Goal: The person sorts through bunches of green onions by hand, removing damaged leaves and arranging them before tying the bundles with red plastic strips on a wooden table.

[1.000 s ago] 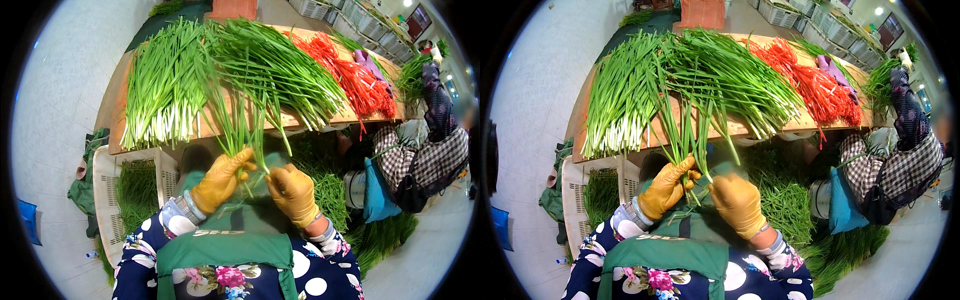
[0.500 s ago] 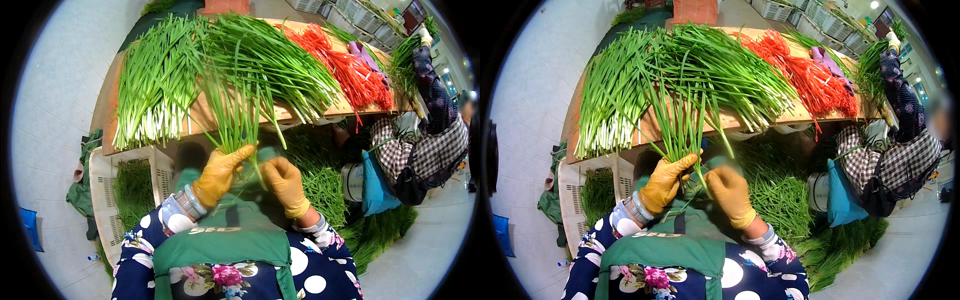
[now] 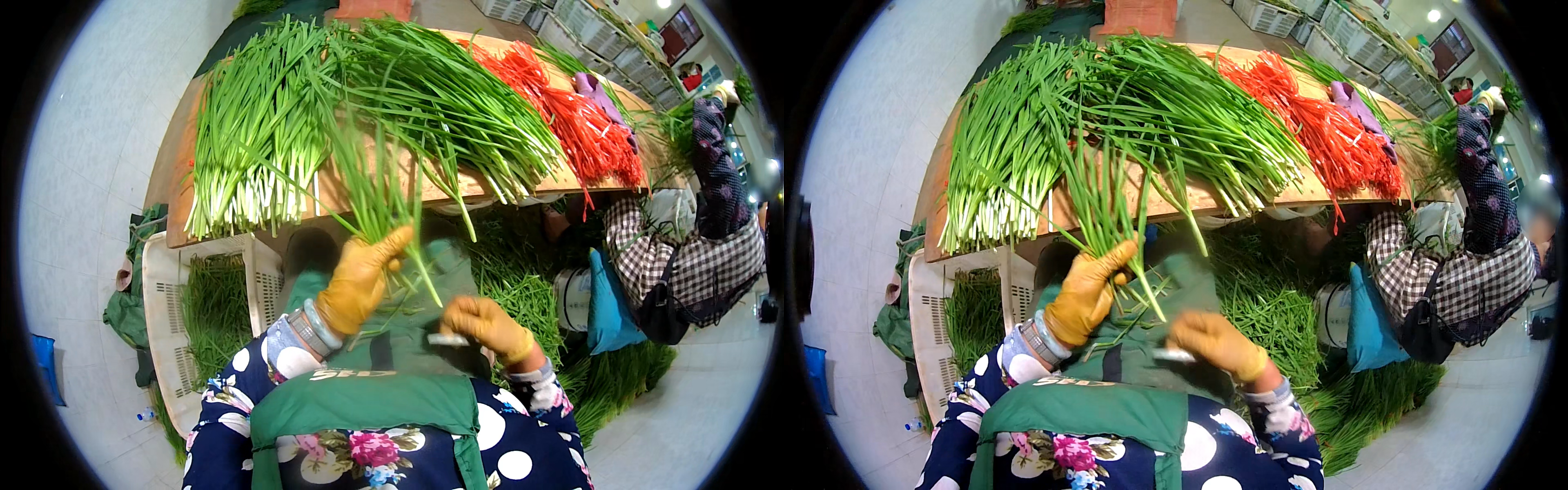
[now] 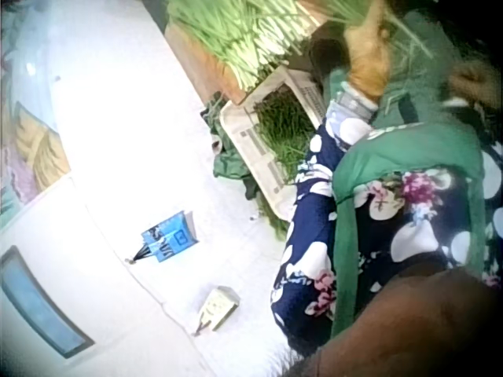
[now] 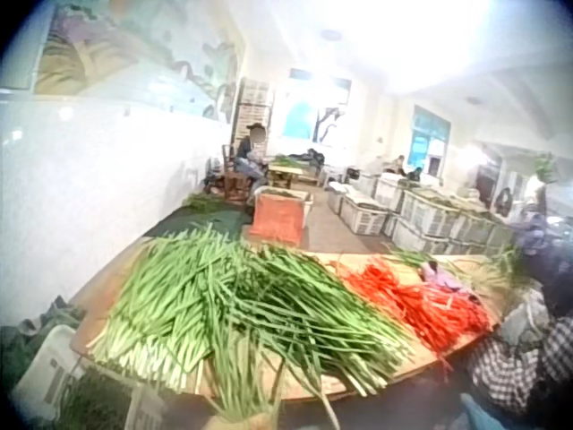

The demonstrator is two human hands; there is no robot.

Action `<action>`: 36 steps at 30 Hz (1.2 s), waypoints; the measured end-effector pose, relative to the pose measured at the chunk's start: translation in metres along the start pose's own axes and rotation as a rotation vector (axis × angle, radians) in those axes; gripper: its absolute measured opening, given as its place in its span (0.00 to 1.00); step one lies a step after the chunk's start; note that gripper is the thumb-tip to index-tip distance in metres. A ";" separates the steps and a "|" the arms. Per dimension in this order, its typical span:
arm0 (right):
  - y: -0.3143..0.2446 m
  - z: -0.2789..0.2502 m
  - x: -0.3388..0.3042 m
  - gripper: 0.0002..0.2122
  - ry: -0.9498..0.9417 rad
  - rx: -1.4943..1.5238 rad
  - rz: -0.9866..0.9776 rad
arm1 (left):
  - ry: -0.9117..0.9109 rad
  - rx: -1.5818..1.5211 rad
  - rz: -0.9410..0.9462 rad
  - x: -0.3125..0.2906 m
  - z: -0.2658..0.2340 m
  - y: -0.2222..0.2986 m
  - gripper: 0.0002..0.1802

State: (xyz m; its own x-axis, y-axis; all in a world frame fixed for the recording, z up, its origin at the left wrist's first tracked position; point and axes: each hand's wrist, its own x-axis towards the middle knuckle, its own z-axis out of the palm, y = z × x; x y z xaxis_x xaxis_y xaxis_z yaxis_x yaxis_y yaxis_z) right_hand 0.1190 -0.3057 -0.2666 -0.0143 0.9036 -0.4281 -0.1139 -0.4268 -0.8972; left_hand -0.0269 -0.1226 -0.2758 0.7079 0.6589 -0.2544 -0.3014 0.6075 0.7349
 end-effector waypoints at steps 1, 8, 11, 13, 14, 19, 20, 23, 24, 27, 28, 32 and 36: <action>0.002 -0.007 -0.011 0.12 0.031 -0.209 0.003 | -0.002 -0.066 0.053 0.003 0.002 0.006 0.08; -0.048 0.008 0.001 0.10 0.660 -0.922 -0.510 | 0.008 0.166 -0.038 0.003 0.012 -0.009 0.09; -0.051 0.018 0.037 0.11 0.743 -1.282 -0.693 | -0.058 0.178 -0.028 0.000 0.018 -0.002 0.11; -0.047 0.016 0.047 0.10 0.783 -1.279 -0.693 | -0.084 0.168 -0.032 0.000 0.016 0.002 0.12; -0.048 0.015 0.046 0.10 0.784 -1.228 -0.674 | -0.097 0.162 -0.035 0.000 0.013 0.004 0.12; -0.038 0.017 0.048 0.10 0.758 -0.892 -0.634 | -0.060 0.040 -0.082 -0.010 0.005 0.004 0.17; -0.038 0.020 0.048 0.09 0.734 -0.856 -0.642 | -0.103 0.000 -0.110 -0.010 0.008 0.002 0.18; -0.038 0.028 0.054 0.09 0.704 -0.805 -0.752 | -0.277 -0.119 -0.227 -0.010 0.018 0.002 0.20; -0.035 0.026 0.054 0.09 0.716 -0.815 -0.741 | -0.278 -0.111 -0.220 -0.009 0.018 0.003 0.20; -0.029 0.021 0.053 0.09 0.774 -0.762 -0.739 | -0.260 -0.110 -0.183 -0.006 0.018 0.000 0.19; -0.025 0.021 0.051 0.10 0.818 -0.687 -0.720 | -0.240 -0.124 -0.159 -0.004 0.018 -0.004 0.18; 0.019 -0.001 0.022 0.11 0.994 -0.616 -0.557 | -0.157 -0.176 -0.092 -0.001 0.018 0.004 0.17; 0.073 -0.061 -0.039 0.14 0.914 -1.156 0.167 | -0.271 -0.273 -0.213 -0.001 -0.001 0.007 0.17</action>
State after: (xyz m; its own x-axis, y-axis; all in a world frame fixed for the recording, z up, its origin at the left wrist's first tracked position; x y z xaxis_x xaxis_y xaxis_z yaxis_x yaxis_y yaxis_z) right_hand 0.1714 -0.3743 -0.3219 0.7174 0.6943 -0.0581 0.6668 -0.7083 -0.2316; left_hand -0.0300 -0.1187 -0.2707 0.9037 0.3878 -0.1816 -0.2622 0.8363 0.4816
